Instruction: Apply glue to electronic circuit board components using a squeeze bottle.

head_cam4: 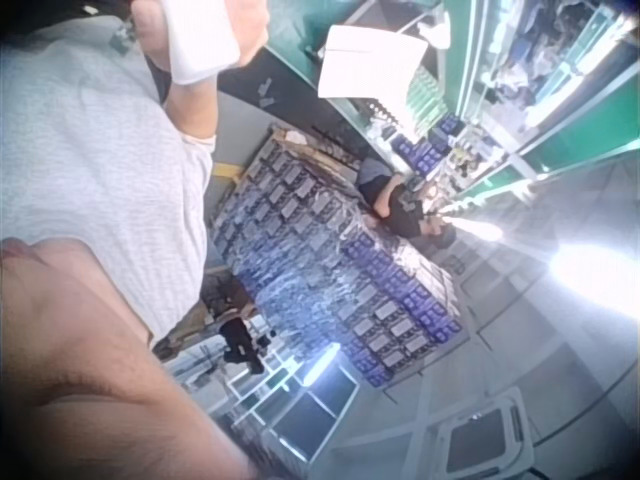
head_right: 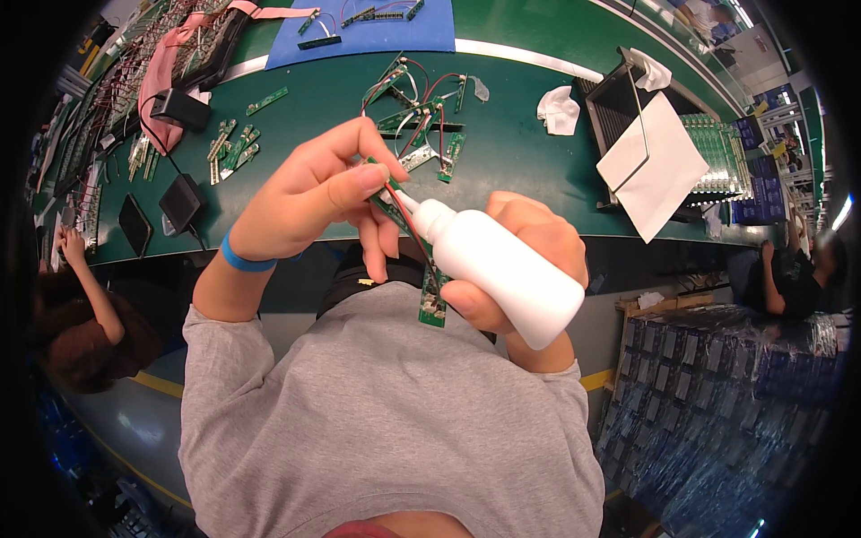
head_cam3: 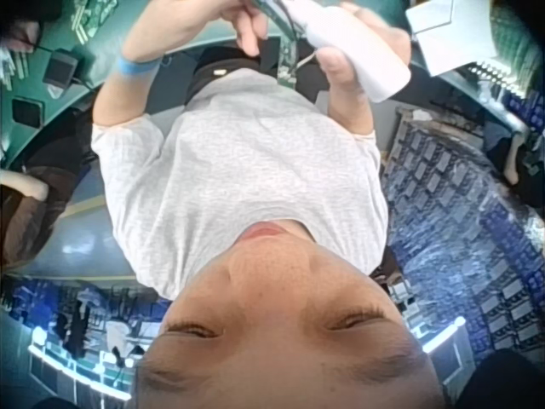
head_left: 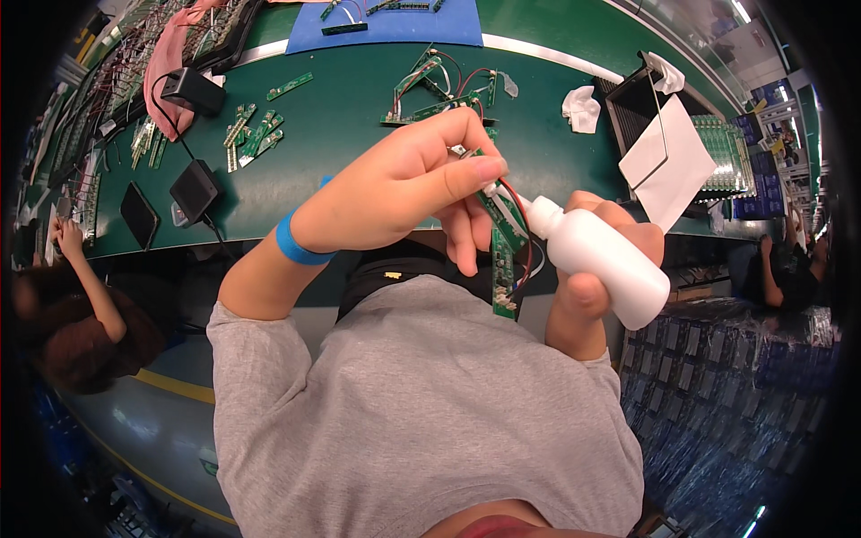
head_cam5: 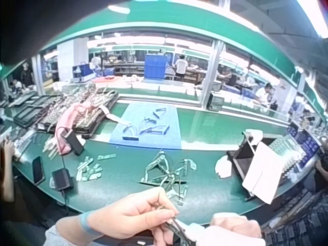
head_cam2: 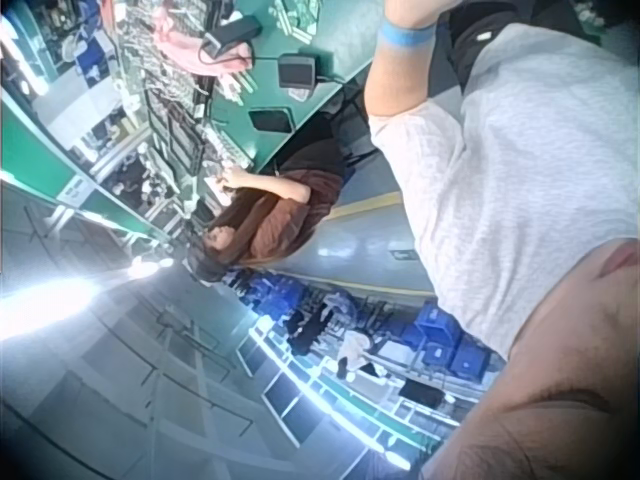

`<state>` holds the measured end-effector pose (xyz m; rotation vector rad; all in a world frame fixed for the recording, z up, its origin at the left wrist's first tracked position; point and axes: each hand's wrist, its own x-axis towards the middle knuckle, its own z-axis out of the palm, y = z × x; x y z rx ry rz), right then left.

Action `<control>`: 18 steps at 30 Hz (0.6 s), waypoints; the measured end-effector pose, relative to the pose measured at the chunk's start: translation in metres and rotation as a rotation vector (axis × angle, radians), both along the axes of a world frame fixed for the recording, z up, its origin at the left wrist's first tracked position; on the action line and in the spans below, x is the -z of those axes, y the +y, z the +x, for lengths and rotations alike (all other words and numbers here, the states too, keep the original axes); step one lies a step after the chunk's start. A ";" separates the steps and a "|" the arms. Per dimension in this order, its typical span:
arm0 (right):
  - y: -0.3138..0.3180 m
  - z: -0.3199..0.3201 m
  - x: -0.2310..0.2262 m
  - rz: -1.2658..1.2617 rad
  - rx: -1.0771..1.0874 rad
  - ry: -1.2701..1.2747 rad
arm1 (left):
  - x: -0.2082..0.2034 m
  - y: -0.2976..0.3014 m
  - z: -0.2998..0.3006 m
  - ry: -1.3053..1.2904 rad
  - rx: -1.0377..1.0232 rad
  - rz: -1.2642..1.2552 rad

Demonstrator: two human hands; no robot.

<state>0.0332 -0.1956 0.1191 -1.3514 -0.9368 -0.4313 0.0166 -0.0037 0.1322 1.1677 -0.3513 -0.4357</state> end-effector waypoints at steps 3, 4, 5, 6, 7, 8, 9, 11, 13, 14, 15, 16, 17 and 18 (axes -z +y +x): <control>0.000 -0.002 -0.002 0.018 0.035 0.010 | 0.000 0.000 0.000 -0.001 0.001 -0.004; -0.003 -0.002 -0.004 -0.082 0.027 0.005 | 0.001 0.000 0.000 -0.002 0.002 -0.001; -0.005 -0.002 -0.005 -0.147 0.023 0.006 | 0.001 0.000 -0.001 -0.006 -0.001 -0.002; -0.003 -0.002 -0.004 -0.183 0.019 0.000 | 0.001 0.000 -0.001 -0.007 -0.005 -0.001; 0.000 -0.003 -0.002 -0.085 0.035 0.018 | 0.000 0.000 -0.001 -0.004 -0.007 0.002; 0.001 -0.003 -0.001 -0.017 0.036 0.029 | 0.000 0.000 -0.001 -0.008 -0.010 0.000; 0.002 -0.003 0.001 0.013 0.051 0.035 | 0.000 0.000 -0.001 -0.010 -0.008 -0.002; 0.001 -0.002 0.001 0.021 0.025 0.042 | 0.000 0.000 -0.001 -0.011 -0.006 -0.004; 0.000 -0.002 0.002 0.013 0.031 0.058 | 0.001 0.000 -0.001 -0.008 -0.007 0.003; -0.001 -0.002 0.002 0.038 0.026 0.073 | 0.001 0.000 -0.001 -0.011 -0.011 0.005; -0.001 -0.002 0.002 0.019 0.035 0.073 | 0.001 0.000 -0.001 -0.016 -0.015 0.003; -0.002 -0.001 0.003 0.059 0.069 0.093 | 0.002 0.000 -0.001 -0.013 -0.016 0.004; -0.002 -0.001 0.003 0.079 0.091 0.117 | 0.002 0.000 -0.001 -0.022 -0.020 0.001; -0.003 -0.001 0.004 0.098 0.103 0.112 | 0.002 0.000 -0.001 -0.018 -0.016 0.002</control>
